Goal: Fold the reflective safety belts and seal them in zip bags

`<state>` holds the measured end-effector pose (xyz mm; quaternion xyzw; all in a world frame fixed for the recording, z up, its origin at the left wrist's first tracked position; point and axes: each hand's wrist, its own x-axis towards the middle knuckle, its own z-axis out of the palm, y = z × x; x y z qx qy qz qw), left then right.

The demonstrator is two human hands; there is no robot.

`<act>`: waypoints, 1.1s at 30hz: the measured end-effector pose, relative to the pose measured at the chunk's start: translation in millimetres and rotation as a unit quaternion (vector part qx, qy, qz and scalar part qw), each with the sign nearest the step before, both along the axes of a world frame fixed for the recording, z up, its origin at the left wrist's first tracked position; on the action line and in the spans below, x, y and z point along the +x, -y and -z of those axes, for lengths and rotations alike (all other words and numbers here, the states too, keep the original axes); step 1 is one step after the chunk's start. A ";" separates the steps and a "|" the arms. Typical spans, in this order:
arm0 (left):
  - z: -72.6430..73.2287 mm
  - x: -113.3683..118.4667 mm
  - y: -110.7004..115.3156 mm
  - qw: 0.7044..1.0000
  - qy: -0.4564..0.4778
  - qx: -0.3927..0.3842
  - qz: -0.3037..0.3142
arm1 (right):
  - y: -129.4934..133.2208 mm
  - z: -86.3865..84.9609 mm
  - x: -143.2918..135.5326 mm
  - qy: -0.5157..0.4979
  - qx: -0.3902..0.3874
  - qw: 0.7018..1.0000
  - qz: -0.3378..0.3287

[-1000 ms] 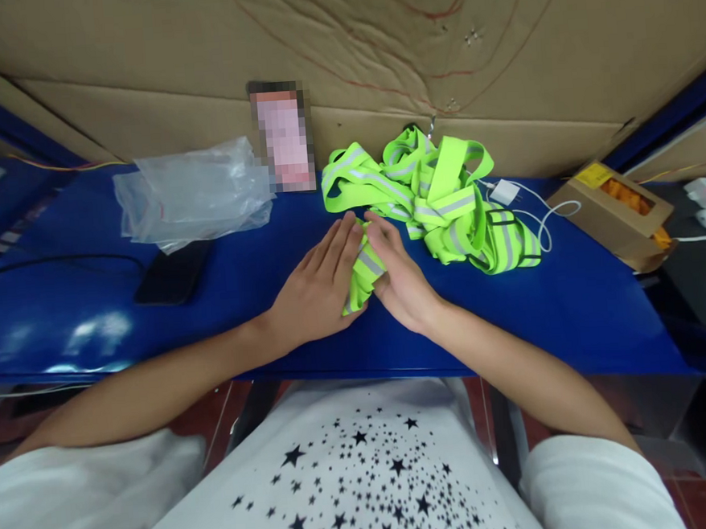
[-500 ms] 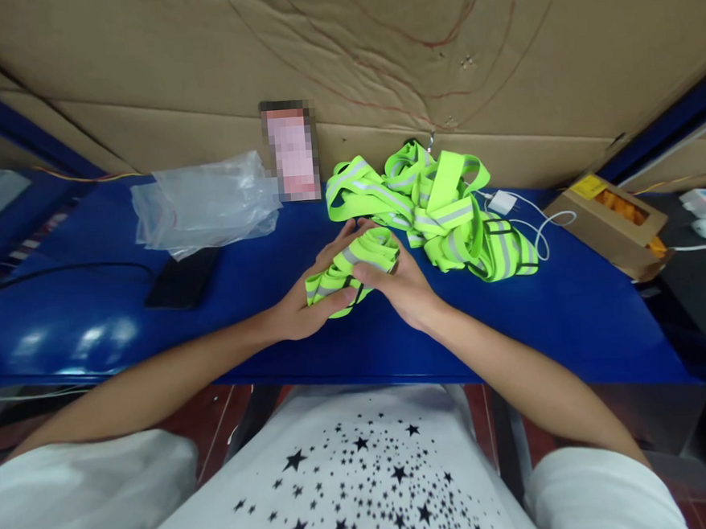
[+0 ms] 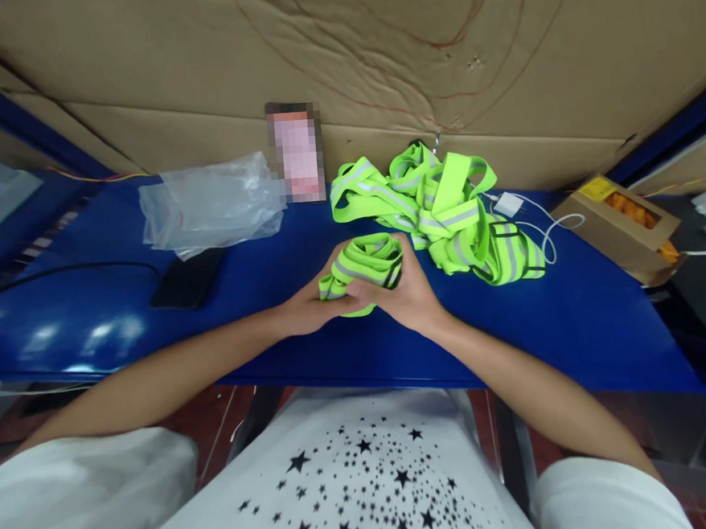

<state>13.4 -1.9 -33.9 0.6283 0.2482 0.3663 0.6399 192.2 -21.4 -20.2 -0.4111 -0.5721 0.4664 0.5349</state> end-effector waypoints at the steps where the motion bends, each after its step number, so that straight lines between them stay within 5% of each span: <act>1: -0.2 -2.6 -4.0 1.000 0.005 -0.017 0.009 | -1.0 -1.0 2.2 0.009 0.016 1.000 -0.019; 4: -2.3 -6.7 -13.6 0.999 0.015 -0.034 0.019 | -6.2 -2.4 6.7 0.026 0.031 0.998 -0.043; 8: -3.3 -2.3 -13.3 0.999 -0.010 0.038 -0.003 | -13.1 1.0 8.9 0.029 0.011 0.999 -0.028; 18: -9.6 11.5 11.6 0.995 0.000 0.037 -0.094 | -2.0 11.2 1.7 0.188 0.105 0.972 0.095; 20: -12.2 12.7 11.3 0.992 0.032 0.001 -0.121 | -5.2 7.1 5.6 0.258 0.157 0.946 0.119; 24: -12.7 13.3 3.9 0.968 0.082 -0.213 -0.108 | -24.5 -20.5 7.1 0.313 0.248 0.910 0.116; 28: -7.5 13.4 -4.6 0.944 0.060 -0.318 -0.060 | -68.0 -61.2 -42.1 0.321 0.307 0.895 0.029; 33: 0.3 15.1 -0.9 0.939 0.050 -0.340 0.003 | -131.1 -74.3 -178.5 0.441 0.245 0.848 -0.160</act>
